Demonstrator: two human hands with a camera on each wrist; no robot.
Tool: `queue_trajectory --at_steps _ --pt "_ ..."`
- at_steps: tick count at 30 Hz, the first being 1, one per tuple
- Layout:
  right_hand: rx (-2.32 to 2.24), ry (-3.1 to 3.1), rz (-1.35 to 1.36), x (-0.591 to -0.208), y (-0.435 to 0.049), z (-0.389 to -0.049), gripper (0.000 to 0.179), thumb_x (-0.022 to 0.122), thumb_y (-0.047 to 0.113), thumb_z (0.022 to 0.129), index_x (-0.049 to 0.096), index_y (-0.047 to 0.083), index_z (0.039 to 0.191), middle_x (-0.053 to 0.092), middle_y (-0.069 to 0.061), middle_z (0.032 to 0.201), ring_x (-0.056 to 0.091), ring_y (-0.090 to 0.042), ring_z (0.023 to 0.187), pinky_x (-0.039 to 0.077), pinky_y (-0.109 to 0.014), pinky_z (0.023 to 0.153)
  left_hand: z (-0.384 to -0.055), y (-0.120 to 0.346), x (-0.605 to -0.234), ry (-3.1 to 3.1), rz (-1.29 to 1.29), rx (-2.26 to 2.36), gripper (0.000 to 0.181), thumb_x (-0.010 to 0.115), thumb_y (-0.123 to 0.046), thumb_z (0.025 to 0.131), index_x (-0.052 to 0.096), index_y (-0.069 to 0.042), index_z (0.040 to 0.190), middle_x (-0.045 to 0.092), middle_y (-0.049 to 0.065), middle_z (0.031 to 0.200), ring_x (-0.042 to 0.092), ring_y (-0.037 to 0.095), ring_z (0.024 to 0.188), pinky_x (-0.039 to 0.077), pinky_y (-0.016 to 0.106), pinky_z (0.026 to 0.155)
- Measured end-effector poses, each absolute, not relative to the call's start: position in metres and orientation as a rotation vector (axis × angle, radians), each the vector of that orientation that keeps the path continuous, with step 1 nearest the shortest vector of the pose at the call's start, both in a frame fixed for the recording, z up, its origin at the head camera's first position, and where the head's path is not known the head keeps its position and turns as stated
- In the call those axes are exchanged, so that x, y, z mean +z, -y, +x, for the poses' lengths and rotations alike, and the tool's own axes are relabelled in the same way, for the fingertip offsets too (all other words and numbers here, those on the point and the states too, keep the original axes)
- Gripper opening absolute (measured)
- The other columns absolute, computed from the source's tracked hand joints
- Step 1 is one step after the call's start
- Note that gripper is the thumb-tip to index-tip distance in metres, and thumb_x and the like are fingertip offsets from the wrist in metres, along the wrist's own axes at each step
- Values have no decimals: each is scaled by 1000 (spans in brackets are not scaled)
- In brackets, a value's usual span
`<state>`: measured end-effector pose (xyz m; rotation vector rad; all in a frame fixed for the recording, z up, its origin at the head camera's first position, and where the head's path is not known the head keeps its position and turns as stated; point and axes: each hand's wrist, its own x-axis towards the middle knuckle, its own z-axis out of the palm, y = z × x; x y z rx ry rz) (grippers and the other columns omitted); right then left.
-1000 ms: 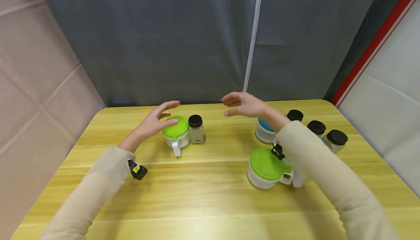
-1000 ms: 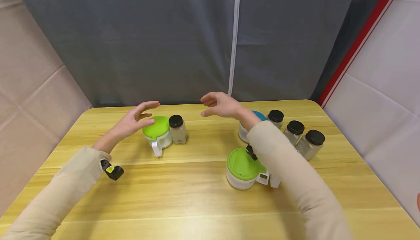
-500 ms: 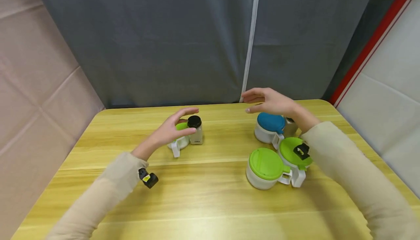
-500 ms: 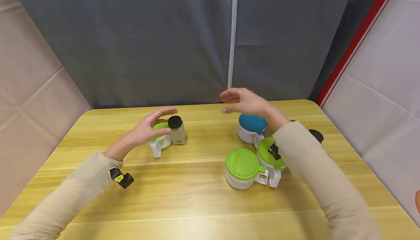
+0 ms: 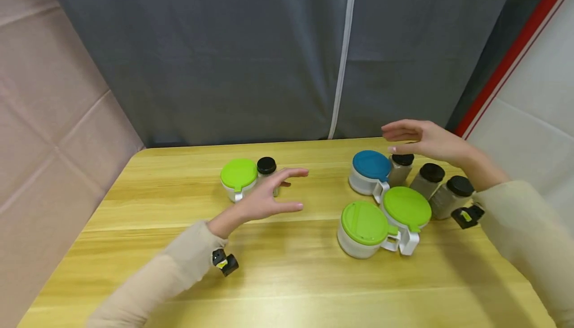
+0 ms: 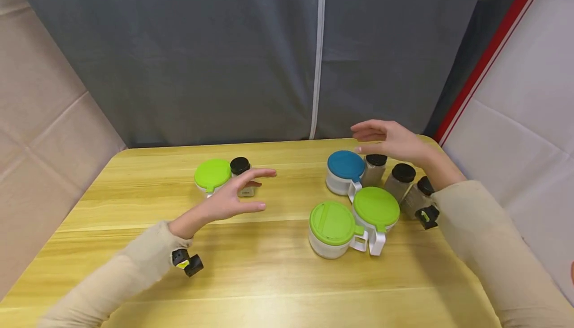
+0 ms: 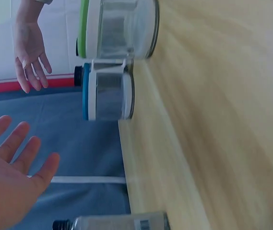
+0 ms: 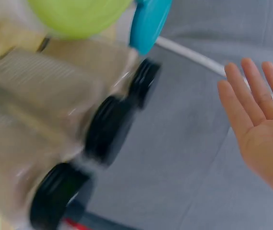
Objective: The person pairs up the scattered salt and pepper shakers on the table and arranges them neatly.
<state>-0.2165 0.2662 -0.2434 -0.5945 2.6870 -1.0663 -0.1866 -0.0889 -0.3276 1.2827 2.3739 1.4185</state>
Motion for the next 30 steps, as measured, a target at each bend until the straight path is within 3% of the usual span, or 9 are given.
queue_trajectory --at_steps 7,16,24,30 --pt "-1132 -2746 -481 -258 -314 -200 44 54 24 89 41 16 130 49 1 121 48 -1 102 41 -16 76 -171 69 -343 -2380 1283 1362 61 67 -24 79 38 -14 132 40 -4 130 35 10 118 34 33 92" --pt "-1223 -2779 -383 -297 -377 -180 47 46 18 93 30 13 136 44 19 120 43 10 101 35 -7 73 -149 37 -362 -2428 1168 1312 76 69 -35 75 30 -13 136 38 2 132 35 12 116 36 29 91" --pt "-1463 -2634 -427 -335 -411 -168 50 38 4 95 20 15 140 41 19 123 36 10 109 31 -10 78 -130 11 -376 -2461 938 1416 86 72 -39 71 25 -13 138 35 4 132 35 16 118 32 31 95" --pt "-1737 -2342 -604 -353 -423 -164 51 28 -8 93 17 8 140 38 8 130 34 5 114 34 -9 80 -116 -8 -384 -2509 732 1526 96 73 -46 66 18 -16 140 28 2 136 31 18 122 30 38 96"
